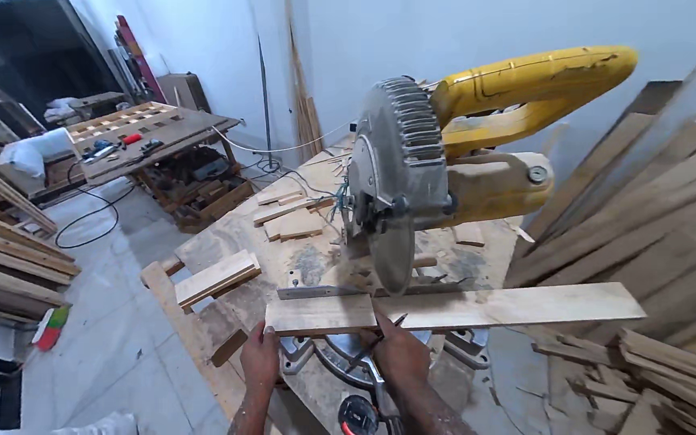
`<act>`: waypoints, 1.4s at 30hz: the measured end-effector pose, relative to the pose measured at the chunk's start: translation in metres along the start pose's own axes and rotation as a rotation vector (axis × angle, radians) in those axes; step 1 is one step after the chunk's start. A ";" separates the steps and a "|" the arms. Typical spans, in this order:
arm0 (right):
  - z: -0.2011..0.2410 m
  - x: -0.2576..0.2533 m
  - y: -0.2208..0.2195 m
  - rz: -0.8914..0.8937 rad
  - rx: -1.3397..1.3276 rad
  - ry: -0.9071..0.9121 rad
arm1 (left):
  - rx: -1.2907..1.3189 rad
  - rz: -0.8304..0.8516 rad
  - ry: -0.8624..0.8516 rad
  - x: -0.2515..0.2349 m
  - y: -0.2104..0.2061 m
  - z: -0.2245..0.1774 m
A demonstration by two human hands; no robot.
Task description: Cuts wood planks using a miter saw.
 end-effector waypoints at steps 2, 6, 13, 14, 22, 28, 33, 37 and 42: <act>0.006 0.002 0.003 -0.055 0.011 0.054 | 0.045 -0.012 0.027 -0.002 -0.001 0.002; 0.012 0.003 0.006 -0.107 0.007 0.127 | 0.123 -0.045 0.059 -0.005 -0.004 0.003; 0.013 0.001 0.004 -0.018 -0.016 0.098 | 0.336 -0.028 0.138 -0.008 -0.011 0.008; 0.013 0.001 0.004 -0.014 -0.012 0.094 | 0.381 -0.030 0.152 -0.008 -0.013 0.010; 0.014 0.003 0.006 -0.045 -0.023 0.099 | 0.527 -0.052 0.177 -0.006 -0.018 0.009; 0.013 0.003 0.005 -0.012 -0.024 0.074 | 0.556 -0.088 0.237 -0.009 -0.011 0.007; 0.011 0.000 0.000 0.149 -0.073 0.041 | 0.545 -0.069 0.271 -0.017 -0.010 0.013; -0.027 -0.009 0.034 0.151 -0.644 -0.100 | 0.486 0.001 0.333 -0.017 -0.005 0.018; -0.020 0.024 0.319 -0.768 -0.664 0.206 | 0.474 0.035 0.341 -0.016 -0.003 0.016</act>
Point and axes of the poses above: each hand's wrist, its own x-axis away from the middle knuckle, its own y-axis out of the back of the hand, z = x × y, the point moved 10 cm from there along -x, towards the middle knuckle, and after that the axes turned 4 degrees about -y, right-handed, at the moved point
